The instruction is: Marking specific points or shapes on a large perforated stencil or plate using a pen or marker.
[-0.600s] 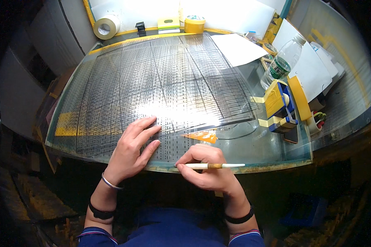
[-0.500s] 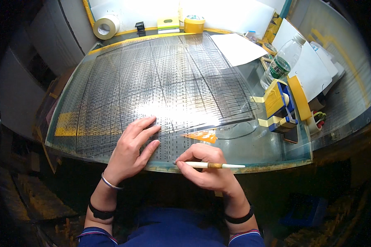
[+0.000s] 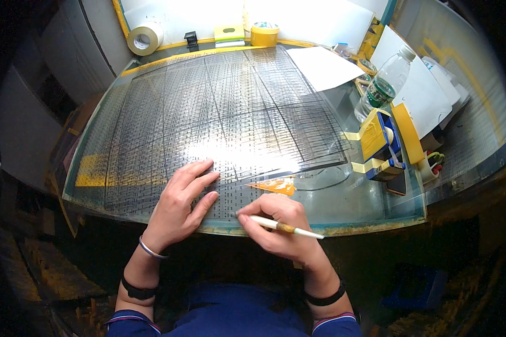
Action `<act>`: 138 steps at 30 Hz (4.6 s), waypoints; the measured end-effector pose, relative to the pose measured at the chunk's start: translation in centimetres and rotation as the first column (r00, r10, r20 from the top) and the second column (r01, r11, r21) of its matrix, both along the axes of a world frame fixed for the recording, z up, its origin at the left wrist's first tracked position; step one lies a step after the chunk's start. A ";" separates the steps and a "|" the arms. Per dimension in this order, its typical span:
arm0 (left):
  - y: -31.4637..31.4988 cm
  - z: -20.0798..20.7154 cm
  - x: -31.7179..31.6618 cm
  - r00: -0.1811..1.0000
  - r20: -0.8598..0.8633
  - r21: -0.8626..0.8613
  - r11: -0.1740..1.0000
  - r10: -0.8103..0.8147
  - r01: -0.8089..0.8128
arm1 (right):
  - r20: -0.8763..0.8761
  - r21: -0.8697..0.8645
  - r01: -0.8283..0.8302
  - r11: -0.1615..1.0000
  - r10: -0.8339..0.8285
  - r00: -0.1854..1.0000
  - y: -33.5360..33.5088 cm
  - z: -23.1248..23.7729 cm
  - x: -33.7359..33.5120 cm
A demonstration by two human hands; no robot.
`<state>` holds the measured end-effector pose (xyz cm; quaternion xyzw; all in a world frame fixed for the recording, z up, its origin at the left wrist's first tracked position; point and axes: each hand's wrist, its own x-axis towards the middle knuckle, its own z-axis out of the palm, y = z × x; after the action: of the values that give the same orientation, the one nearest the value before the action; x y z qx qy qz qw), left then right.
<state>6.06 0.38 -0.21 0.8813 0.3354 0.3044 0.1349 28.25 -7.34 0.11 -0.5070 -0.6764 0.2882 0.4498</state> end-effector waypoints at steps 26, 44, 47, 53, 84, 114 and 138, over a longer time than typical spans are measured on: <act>0.5 -0.9 -1.0 0.919 0.380 -0.339 0.940 0.106 0.031 | -0.303 -0.452 -0.372 0.811 0.253 0.919 -3.2 4.6 -1.0; 0.2 -1.5 -0.9 0.960 0.272 -0.187 0.982 0.063 -0.012 | -0.238 -0.145 -0.101 0.984 0.064 0.969 -1.7 0.7 -0.1; 0.4 -1.5 -0.8 0.966 0.254 -0.156 0.988 0.052 -0.012 | -0.147 0.059 -0.050 0.997 0.058 0.987 -1.0 0.2 -0.5; 0.3 -1.7 -1.0 0.969 0.241 -0.147 0.989 0.050 -0.015 | -0.138 -0.170 -0.480 0.861 0.461 0.876 -1.9 2.4 -0.5; 0.2 -0.9 -0.7 0.971 0.237 -0.033 0.999 -0.011 0.020 | -0.153 -0.116 -0.303 0.946 0.284 0.947 -1.0 0.9 -0.2; 0.2 1.2 -0.7 0.988 -0.045 -0.054 0.988 -0.147 0.144 | -0.198 -0.012 -0.074 0.997 0.070 0.978 0.2 -0.3 0.6; 1.0 1.1 -1.6 0.951 0.031 -0.250 0.919 -0.308 0.306 | -0.352 0.033 0.216 0.976 -0.191 0.917 0.4 -1.5 0.6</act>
<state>4.47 1.35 0.92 0.8999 0.2296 0.2306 0.2903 28.88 -6.97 -1.41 -0.4996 -0.5402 0.3004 0.6069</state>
